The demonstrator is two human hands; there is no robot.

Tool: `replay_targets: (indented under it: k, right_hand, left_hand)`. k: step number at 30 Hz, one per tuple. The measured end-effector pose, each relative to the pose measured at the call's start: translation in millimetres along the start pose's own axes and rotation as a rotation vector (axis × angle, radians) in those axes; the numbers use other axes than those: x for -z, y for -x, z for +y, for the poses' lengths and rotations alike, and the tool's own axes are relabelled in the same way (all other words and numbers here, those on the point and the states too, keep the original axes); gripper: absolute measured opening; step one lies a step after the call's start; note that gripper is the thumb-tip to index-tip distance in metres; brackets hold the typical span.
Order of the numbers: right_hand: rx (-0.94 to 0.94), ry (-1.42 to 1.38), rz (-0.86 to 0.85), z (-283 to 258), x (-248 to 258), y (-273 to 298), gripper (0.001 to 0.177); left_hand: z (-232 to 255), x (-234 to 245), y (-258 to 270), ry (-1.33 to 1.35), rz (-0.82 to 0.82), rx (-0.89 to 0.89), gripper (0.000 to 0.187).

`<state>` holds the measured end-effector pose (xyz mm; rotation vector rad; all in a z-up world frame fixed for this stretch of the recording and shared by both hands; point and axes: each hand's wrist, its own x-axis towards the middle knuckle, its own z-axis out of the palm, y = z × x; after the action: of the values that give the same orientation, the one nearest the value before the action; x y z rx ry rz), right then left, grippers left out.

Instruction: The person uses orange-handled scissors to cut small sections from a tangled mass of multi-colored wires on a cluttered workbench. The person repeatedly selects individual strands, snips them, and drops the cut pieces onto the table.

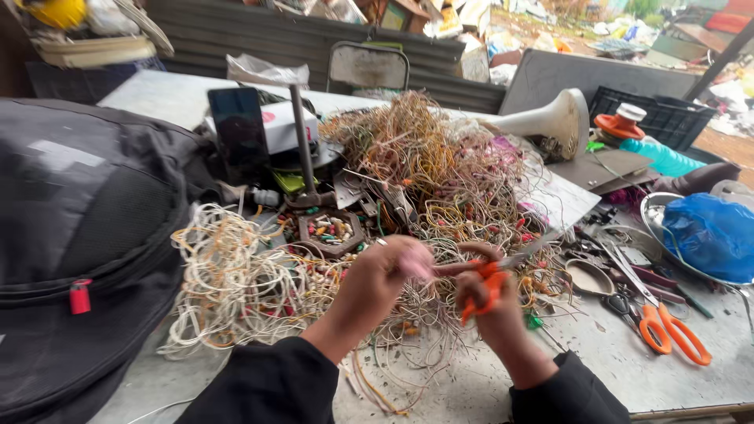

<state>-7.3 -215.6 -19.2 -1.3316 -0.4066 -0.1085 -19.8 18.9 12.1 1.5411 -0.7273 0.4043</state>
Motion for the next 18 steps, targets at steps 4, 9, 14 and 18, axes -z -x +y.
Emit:
replay_targets:
  k: [4,9,14,18]
  right_hand:
    - [-0.039,0.354,-0.243,14,-23,-7,0.052]
    - [-0.177,0.673,-0.199,27,-20,-2,0.044]
    - [-0.153,0.843,-0.148,33,-19,-3,0.038]
    - [-0.011,0.55,-0.175,33,-4,5,0.039]
  left_hand:
    - [-21,11,4,0.318,0.179,-0.063,0.017]
    - [-17,23,51,0.539,0.326,0.065,0.028]
    - [32,64,104,0.633,0.496,0.112,0.039]
    - [79,115,161,0.443,0.671,0.095,0.051]
